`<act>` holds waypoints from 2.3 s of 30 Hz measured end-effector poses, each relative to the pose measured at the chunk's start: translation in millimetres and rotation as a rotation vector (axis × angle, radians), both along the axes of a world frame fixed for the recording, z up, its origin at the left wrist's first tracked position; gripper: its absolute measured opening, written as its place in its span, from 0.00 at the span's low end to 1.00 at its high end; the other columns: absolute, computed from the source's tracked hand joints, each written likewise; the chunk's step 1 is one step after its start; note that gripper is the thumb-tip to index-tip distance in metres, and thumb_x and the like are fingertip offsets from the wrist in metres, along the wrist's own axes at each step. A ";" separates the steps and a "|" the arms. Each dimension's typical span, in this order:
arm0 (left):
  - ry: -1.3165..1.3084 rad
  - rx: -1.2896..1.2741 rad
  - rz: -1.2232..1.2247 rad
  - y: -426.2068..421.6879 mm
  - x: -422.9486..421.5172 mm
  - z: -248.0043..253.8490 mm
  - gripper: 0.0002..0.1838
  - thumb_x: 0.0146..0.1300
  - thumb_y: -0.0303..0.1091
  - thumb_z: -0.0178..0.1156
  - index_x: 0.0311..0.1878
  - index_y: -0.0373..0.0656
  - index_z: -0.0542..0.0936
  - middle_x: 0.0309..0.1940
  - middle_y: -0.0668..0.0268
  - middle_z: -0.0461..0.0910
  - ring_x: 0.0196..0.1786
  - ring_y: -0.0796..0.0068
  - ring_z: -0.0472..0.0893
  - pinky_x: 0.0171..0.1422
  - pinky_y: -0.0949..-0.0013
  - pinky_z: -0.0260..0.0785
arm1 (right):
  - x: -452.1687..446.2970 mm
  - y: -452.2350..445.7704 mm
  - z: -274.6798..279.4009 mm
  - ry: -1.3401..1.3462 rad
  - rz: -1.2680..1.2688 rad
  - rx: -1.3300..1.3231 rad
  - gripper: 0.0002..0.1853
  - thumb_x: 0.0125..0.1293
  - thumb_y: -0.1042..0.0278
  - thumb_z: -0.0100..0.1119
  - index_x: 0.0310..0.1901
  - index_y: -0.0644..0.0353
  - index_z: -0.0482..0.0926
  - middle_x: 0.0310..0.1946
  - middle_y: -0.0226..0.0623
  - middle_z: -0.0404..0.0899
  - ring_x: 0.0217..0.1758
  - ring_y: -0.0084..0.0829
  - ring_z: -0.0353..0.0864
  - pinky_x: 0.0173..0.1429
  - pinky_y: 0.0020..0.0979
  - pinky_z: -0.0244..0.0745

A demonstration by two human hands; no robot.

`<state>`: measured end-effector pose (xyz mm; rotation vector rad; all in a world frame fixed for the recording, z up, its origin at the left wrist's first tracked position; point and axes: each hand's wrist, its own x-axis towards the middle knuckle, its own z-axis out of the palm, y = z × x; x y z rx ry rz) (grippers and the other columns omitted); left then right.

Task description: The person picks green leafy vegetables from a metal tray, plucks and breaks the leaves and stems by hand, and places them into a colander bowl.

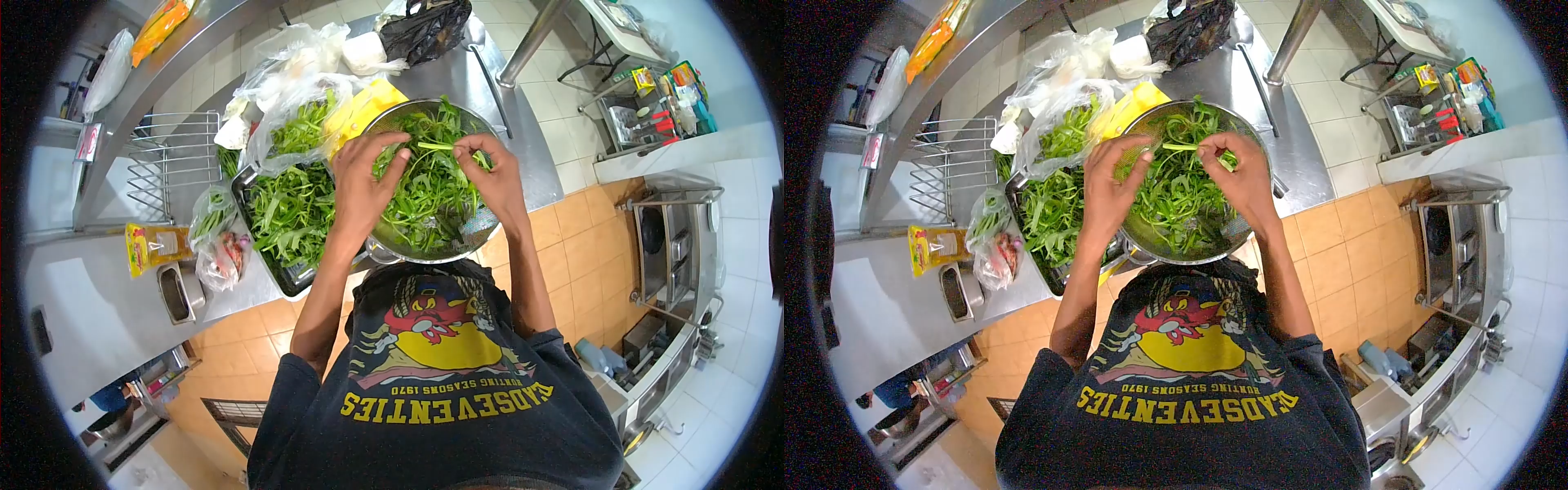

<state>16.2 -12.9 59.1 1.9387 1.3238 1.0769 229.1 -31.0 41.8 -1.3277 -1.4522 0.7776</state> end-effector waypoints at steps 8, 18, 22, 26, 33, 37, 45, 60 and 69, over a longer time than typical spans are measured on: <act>0.280 0.279 -0.019 1.8 11.9 -7.2 0.10 0.58 0.41 0.70 0.43 0.54 0.88 0.40 0.72 0.85 0.48 0.70 0.79 0.58 0.62 0.61 | -8.3 -2.3 0.2 0.003 0.050 0.057 0.07 0.60 0.73 0.66 0.40 0.61 0.82 0.32 0.36 0.82 0.38 0.32 0.80 0.51 0.33 0.71; 0.236 0.209 -0.056 -3.1 14.0 -6.3 0.08 0.58 0.39 0.70 0.41 0.54 0.88 0.38 0.74 0.85 0.45 0.69 0.78 0.56 0.63 0.61 | -6.2 -1.0 1.8 -0.228 0.136 0.126 0.07 0.60 0.71 0.66 0.41 0.59 0.82 0.35 0.40 0.80 0.44 0.42 0.77 0.55 0.39 0.68; 0.273 0.272 -0.048 -3.8 14.1 -5.9 0.08 0.56 0.38 0.70 0.40 0.53 0.87 0.38 0.75 0.85 0.45 0.69 0.77 0.57 0.63 0.60 | -10.5 -2.1 1.0 -0.324 0.107 0.206 0.08 0.58 0.74 0.68 0.40 0.60 0.82 0.32 0.38 0.79 0.39 0.38 0.77 0.48 0.37 0.70; 0.273 0.282 -0.003 -6.1 18.0 -8.1 0.07 0.56 0.35 0.69 0.39 0.52 0.87 0.38 0.73 0.85 0.44 0.67 0.77 0.56 0.62 0.61 | -17.5 -5.0 -3.5 -0.311 0.055 0.227 0.07 0.59 0.73 0.66 0.39 0.61 0.81 0.34 0.41 0.78 0.40 0.43 0.75 0.50 0.40 0.68; -0.593 -0.422 0.013 -11.2 30.7 -36.9 0.06 0.66 0.33 0.63 0.40 0.43 0.85 0.38 0.72 0.84 0.43 0.79 0.77 0.55 0.71 0.66 | -39.8 -9.7 -5.0 -0.107 -0.068 0.305 0.07 0.61 0.75 0.64 0.41 0.62 0.80 0.34 0.41 0.79 0.40 0.40 0.76 0.47 0.37 0.70; -0.874 -0.584 0.086 -10.9 17.8 -27.2 0.07 0.67 0.32 0.64 0.44 0.41 0.85 0.38 0.70 0.84 0.44 0.81 0.77 0.56 0.72 0.67 | -33.0 -9.4 -12.9 0.129 -0.156 0.159 0.06 0.64 0.73 0.64 0.42 0.62 0.81 0.36 0.38 0.80 0.42 0.34 0.78 0.50 0.32 0.71; -0.235 -0.227 0.177 -13.8 -81.6 -21.6 0.10 0.67 0.34 0.66 0.47 0.40 0.86 0.40 0.66 0.86 0.44 0.80 0.80 0.52 0.73 0.70 | -1.3 -4.5 -13.8 0.062 -0.093 0.069 0.08 0.67 0.69 0.64 0.46 0.58 0.86 0.39 0.34 0.81 0.45 0.28 0.77 0.53 0.29 0.69; -0.048 0.016 0.270 -28.4 -58.3 -13.4 0.08 0.61 0.32 0.68 0.44 0.47 0.86 0.36 0.63 0.86 0.40 0.61 0.81 0.51 0.61 0.69 | -23.0 0.3 -9.0 0.214 0.128 0.048 0.17 0.63 0.82 0.62 0.53 0.61 0.73 0.41 0.34 0.82 0.47 0.25 0.77 0.57 0.30 0.70; 0.231 0.286 0.030 -14.2 12.8 -3.6 0.11 0.58 0.36 0.70 0.45 0.55 0.88 0.43 0.73 0.85 0.49 0.69 0.77 0.57 0.63 0.58 | -20.8 -10.0 -5.2 -0.154 0.022 0.136 0.18 0.60 0.75 0.68 0.51 0.59 0.75 0.40 0.34 0.83 0.49 0.36 0.79 0.61 0.37 0.67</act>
